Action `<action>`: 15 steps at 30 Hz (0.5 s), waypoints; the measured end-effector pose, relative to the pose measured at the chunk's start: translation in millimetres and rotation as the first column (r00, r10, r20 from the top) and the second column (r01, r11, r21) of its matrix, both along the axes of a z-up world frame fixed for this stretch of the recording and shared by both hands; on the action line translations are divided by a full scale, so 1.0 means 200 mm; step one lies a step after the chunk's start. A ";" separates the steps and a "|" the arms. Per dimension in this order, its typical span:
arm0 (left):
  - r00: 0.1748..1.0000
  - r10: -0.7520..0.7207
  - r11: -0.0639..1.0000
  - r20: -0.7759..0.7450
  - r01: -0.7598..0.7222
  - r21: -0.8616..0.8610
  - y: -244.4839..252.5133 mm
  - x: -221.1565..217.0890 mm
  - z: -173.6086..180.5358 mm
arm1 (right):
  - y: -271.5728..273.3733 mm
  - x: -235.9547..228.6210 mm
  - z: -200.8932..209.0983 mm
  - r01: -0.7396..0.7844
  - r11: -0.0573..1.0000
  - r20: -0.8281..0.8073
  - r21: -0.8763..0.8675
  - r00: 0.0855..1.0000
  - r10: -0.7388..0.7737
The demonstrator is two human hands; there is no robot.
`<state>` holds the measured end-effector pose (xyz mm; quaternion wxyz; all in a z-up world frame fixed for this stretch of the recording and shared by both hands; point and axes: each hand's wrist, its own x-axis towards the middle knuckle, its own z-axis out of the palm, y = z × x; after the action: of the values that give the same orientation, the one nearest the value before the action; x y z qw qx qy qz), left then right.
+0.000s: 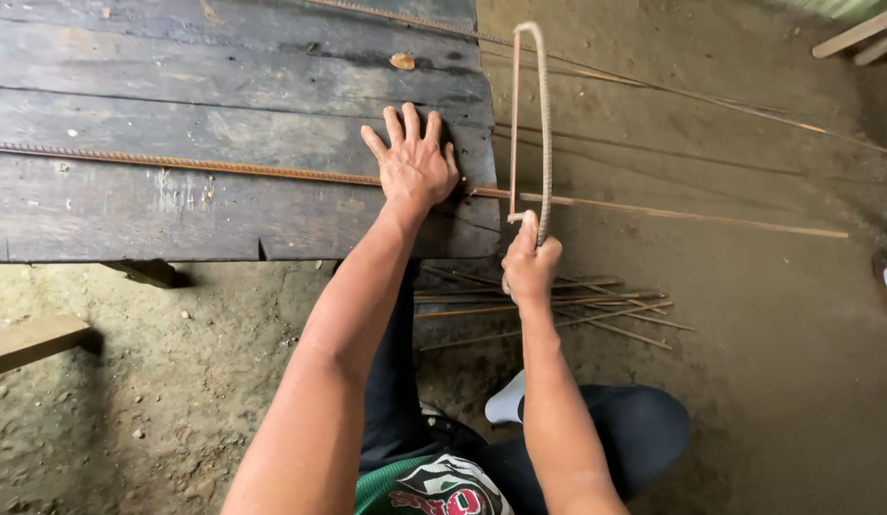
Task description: Sawing a metal rebar on a wooden table using a hacksaw
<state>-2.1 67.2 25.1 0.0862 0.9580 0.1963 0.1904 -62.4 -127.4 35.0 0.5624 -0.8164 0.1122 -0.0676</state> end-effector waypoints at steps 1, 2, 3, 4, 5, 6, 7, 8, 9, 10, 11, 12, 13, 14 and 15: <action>0.998 0.009 1.000 0.062 -0.011 0.029 0.01 0.01 0.00 | -0.01 0.02 -0.04 -0.012 0.985 0.013 0.174 1.000 0.010; 0.994 0.012 0.999 0.108 -0.016 0.040 -0.02 -0.01 -0.03 | -0.06 0.01 -0.08 -0.015 0.945 0.011 0.326 1.000 0.012; 0.995 0.007 1.000 0.099 -0.010 0.023 -0.03 -0.01 -0.02 | -0.14 -0.12 -0.10 -0.006 0.951 0.001 0.310 1.000 0.006; 1.000 -0.012 0.999 0.009 0.012 -0.038 -0.02 0.00 -0.01 | -0.19 -0.24 -0.12 -0.091 0.930 0.040 0.357 0.996 0.082; 0.996 -0.037 0.994 -0.079 0.029 -0.101 0.00 0.01 0.00 | -0.23 -0.36 -0.14 -0.175 0.900 0.082 0.400 0.985 0.155; 0.996 -0.029 0.993 -0.089 0.018 -0.114 0.00 0.01 0.00 | -0.31 -0.52 -0.19 -0.179 0.903 0.069 0.391 0.984 0.165; 0.995 -0.029 0.995 -0.097 0.019 -0.102 -0.01 0.00 0.00 | -0.38 -0.69 -0.23 -0.198 0.933 0.110 0.300 0.979 0.172; 0.994 -0.027 0.996 -0.101 0.019 -0.087 0.00 0.01 0.01 | -0.46 -0.84 -0.27 -0.214 0.954 0.155 0.209 0.971 0.184; 0.994 -0.018 0.995 -0.108 0.008 -0.095 0.00 0.01 0.01 | -0.49 -0.90 -0.24 -0.222 0.954 0.146 0.203 0.970 0.195; 0.994 -0.026 0.996 -0.101 0.017 -0.088 0.00 0.01 0.01 | -0.52 -0.98 -0.20 -0.228 0.950 0.119 0.212 0.971 0.207; 0.995 -0.035 0.996 -0.095 0.027 -0.081 -0.01 0.01 0.02 | -0.55 -1.07 -0.17 -0.233 0.947 0.091 0.221 0.972 0.218; 0.995 -0.032 0.997 -0.094 0.025 -0.076 -0.01 0.01 0.01 | -0.66 -1.02 -0.35 -0.236 0.945 0.094 0.225 0.971 0.220; 0.996 -0.027 0.997 -0.084 0.022 -0.070 -0.02 0.01 0.02 | -0.77 -0.98 -0.52 -0.188 0.885 0.023 0.427 0.980 0.197; 0.997 -0.019 0.998 -0.070 0.015 -0.061 -0.01 0.01 0.02 | -0.88 -0.93 -0.71 -0.124 0.784 -0.048 0.608 0.980 0.192; 0.998 -0.012 0.999 -0.065 0.009 -0.053 -0.01 0.01 0.01 | -0.81 -0.70 -0.77 -0.132 0.779 -0.041 0.613 0.979 0.198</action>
<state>-0.4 66.1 26.9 0.1060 0.9622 0.1987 0.1534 -202.1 -289.9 -118.3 0.7915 -0.6019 0.0849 0.0640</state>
